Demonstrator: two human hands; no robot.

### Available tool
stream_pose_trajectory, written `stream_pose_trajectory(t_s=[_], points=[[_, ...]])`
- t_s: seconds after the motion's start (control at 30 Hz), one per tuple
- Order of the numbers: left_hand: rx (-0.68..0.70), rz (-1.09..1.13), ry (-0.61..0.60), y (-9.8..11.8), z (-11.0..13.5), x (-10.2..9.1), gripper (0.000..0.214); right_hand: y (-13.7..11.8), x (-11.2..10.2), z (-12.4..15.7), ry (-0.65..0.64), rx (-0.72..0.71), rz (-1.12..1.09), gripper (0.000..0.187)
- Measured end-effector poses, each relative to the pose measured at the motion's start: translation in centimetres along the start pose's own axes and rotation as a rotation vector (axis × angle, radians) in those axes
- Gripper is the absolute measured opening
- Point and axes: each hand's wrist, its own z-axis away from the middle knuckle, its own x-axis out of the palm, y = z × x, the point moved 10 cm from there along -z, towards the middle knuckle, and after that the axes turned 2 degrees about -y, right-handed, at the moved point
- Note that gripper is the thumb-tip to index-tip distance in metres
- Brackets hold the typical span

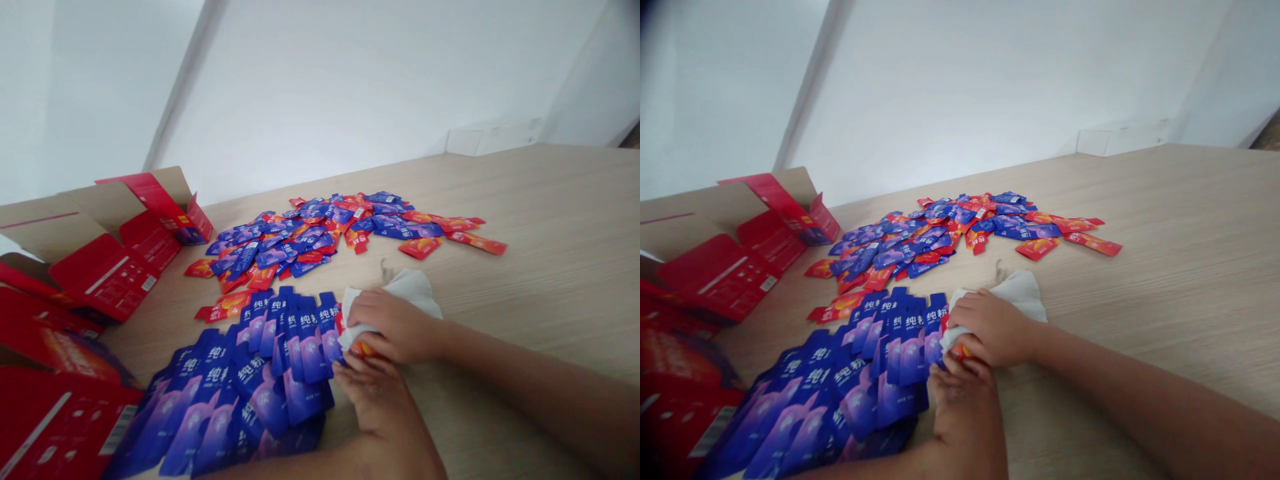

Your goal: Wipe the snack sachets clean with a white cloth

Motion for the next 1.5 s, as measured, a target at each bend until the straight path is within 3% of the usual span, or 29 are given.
stream_pose_trajectory(t_s=[0.1, 0.23, 0.33, 0.53, 0.73, 1.07, 1.23, 1.5], points=[[-0.018, 0.014, -0.008, -0.1, -0.1, 0.1, 0.037, 0.6, 0.8, -0.1, -0.051, 0.016, 0.056, 0.012], [-0.050, 0.040, -0.038, -0.1, -0.1, 0.3, 0.041, 2.0, -0.2, 0.1, 0.044, 0.097, 0.093, 0.017], [-0.028, 0.032, -0.069, 0.0, -0.1, 0.3, 0.041, 1.8, -0.9, 0.3, 0.098, 0.087, 0.065, 0.017], [0.018, -0.033, -0.126, 0.0, 0.0, -0.2, 0.043, 1.5, 0.4, 0.1, -0.002, 0.067, 0.034, 0.018], [0.049, -0.062, -0.187, 0.0, -0.1, -0.4, 0.048, 2.0, 0.2, 0.1, 0.012, 0.097, 0.014, 0.026], [0.039, -0.074, -0.191, -0.1, -0.2, 0.0, 0.049, 0.6, 0.8, 0.0, -0.058, 0.008, 0.017, 0.014], [0.026, -0.072, -0.196, -0.1, -0.1, 0.0, 0.052, 3.0, 0.0, 0.1, 0.028, 0.147, 0.111, 0.019], [0.004, -0.027, -0.146, 0.0, -0.4, 0.5, 0.045, 3.6, -0.8, 0.4, 0.159, 0.208, 0.043, 0.029]])
